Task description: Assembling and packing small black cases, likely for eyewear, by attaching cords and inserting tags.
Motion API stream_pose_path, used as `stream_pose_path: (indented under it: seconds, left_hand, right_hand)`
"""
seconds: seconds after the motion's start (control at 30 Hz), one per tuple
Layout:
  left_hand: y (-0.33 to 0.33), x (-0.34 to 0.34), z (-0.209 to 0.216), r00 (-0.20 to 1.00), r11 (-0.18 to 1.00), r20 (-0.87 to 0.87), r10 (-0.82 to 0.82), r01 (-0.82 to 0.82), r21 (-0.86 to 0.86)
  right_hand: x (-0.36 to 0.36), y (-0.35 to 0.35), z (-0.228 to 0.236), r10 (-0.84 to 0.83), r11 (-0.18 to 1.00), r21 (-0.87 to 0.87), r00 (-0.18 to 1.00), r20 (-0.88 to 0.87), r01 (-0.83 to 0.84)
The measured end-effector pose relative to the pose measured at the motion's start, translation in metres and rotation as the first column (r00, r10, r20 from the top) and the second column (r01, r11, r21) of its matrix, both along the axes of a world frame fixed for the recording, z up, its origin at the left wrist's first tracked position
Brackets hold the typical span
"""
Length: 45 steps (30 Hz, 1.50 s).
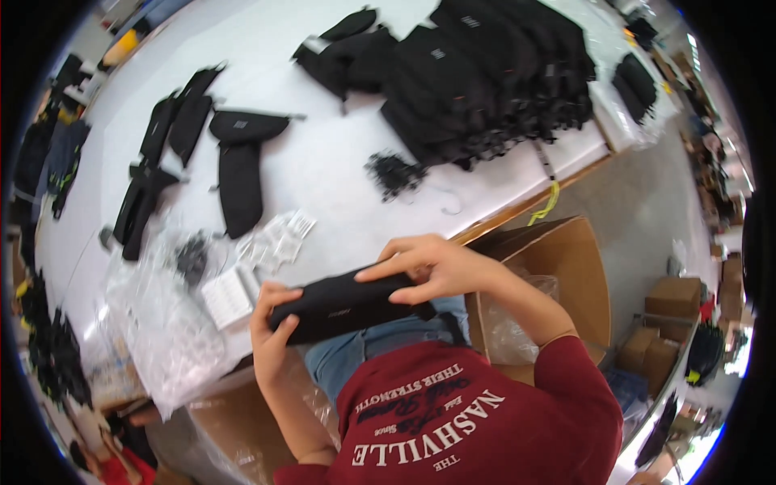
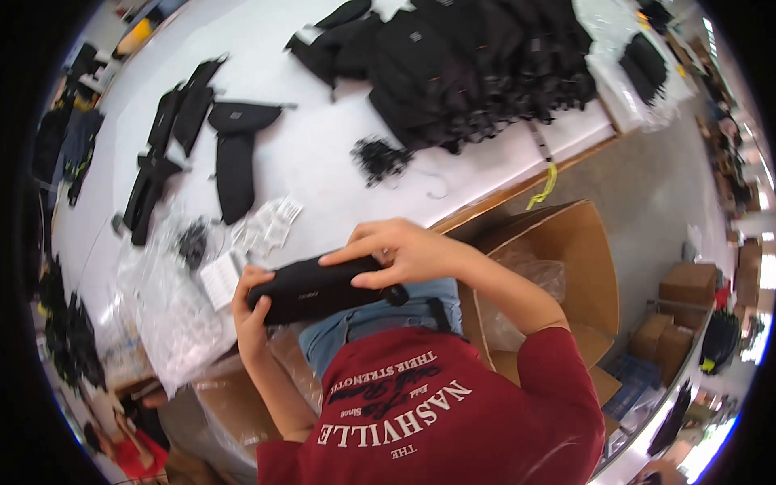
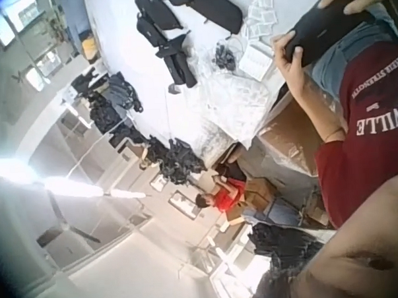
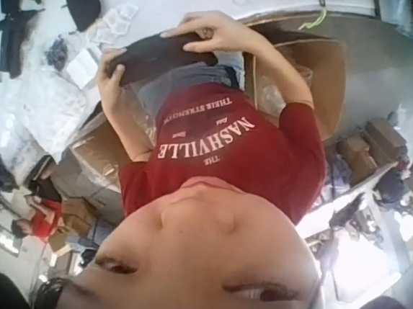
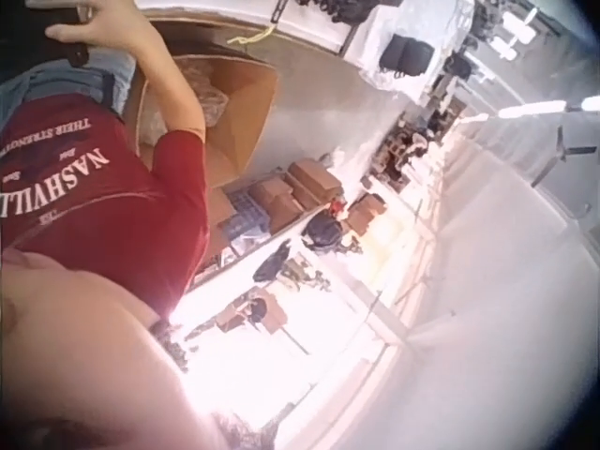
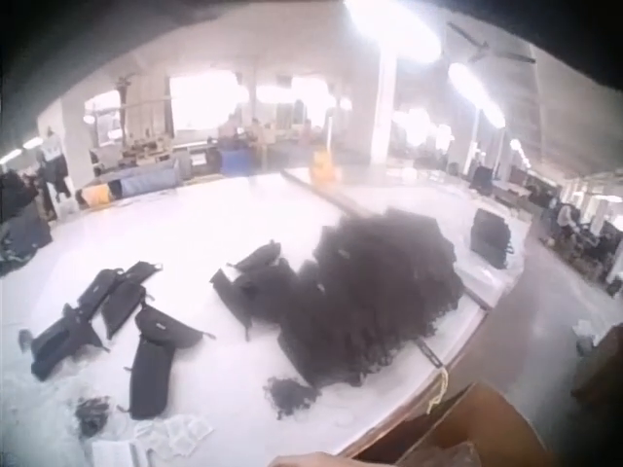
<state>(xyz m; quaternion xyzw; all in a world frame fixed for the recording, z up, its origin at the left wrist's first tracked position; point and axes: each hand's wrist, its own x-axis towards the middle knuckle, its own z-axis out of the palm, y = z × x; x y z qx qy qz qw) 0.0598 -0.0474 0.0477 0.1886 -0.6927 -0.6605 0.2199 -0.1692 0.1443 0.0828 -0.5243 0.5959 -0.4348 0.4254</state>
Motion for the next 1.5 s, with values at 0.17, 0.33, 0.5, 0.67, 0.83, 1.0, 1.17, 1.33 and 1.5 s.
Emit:
stream_pose_path:
  seconds: [0.17,0.33,0.5,0.67,0.83,1.0,1.17,1.33,1.5]
  left_hand:
    - [0.012,-0.01,0.004,0.997,0.998,0.037,-0.064,0.064,0.018]
    - [0.013,-0.018,-0.017,0.998,0.998,0.06,-0.015,0.011,0.064]
    - [0.0,-0.01,-0.055,0.986,0.985,0.168,-0.014,-0.014,0.169]
    - [0.011,-0.022,-0.078,0.954,0.981,0.301,-0.019,-0.041,0.189]
    - [0.013,-0.028,-0.088,0.926,0.984,0.377,0.007,-0.073,0.16]
    - [0.007,-0.03,-0.095,0.915,0.973,0.401,0.034,-0.123,0.198]
    - [0.007,-0.027,-0.101,0.913,0.969,0.405,0.048,-0.141,0.204]
    - [0.018,-0.02,-0.096,0.911,0.97,0.399,0.101,-0.18,0.165]
    - [0.018,-0.026,-0.08,0.906,0.955,0.309,0.291,-0.292,-0.043]
  right_hand:
    - [-0.011,0.017,0.008,0.035,0.997,0.069,0.997,-0.068,-0.03]
    - [-0.042,0.054,0.04,-0.102,0.988,0.097,0.975,-0.196,0.123]
    - [-0.093,0.134,0.078,-0.639,0.757,-0.212,0.768,-0.046,0.618]
    - [-0.171,0.225,0.074,-0.941,-0.074,-0.544,0.121,0.315,0.836]
    - [-0.283,0.243,0.063,-0.932,-0.352,-0.66,-0.311,0.184,0.664]
    - [-0.374,0.235,0.025,-0.844,-0.17,-0.663,-0.455,-0.284,0.729]
    - [-0.427,0.228,-0.044,-0.694,0.14,-0.196,-0.045,-0.718,0.97]
    - [-0.4,0.212,-0.05,-0.743,0.09,-0.369,-0.184,-0.644,0.925]
    - [-0.294,0.182,-0.032,-0.896,-0.07,-0.645,-0.332,-0.294,0.761]
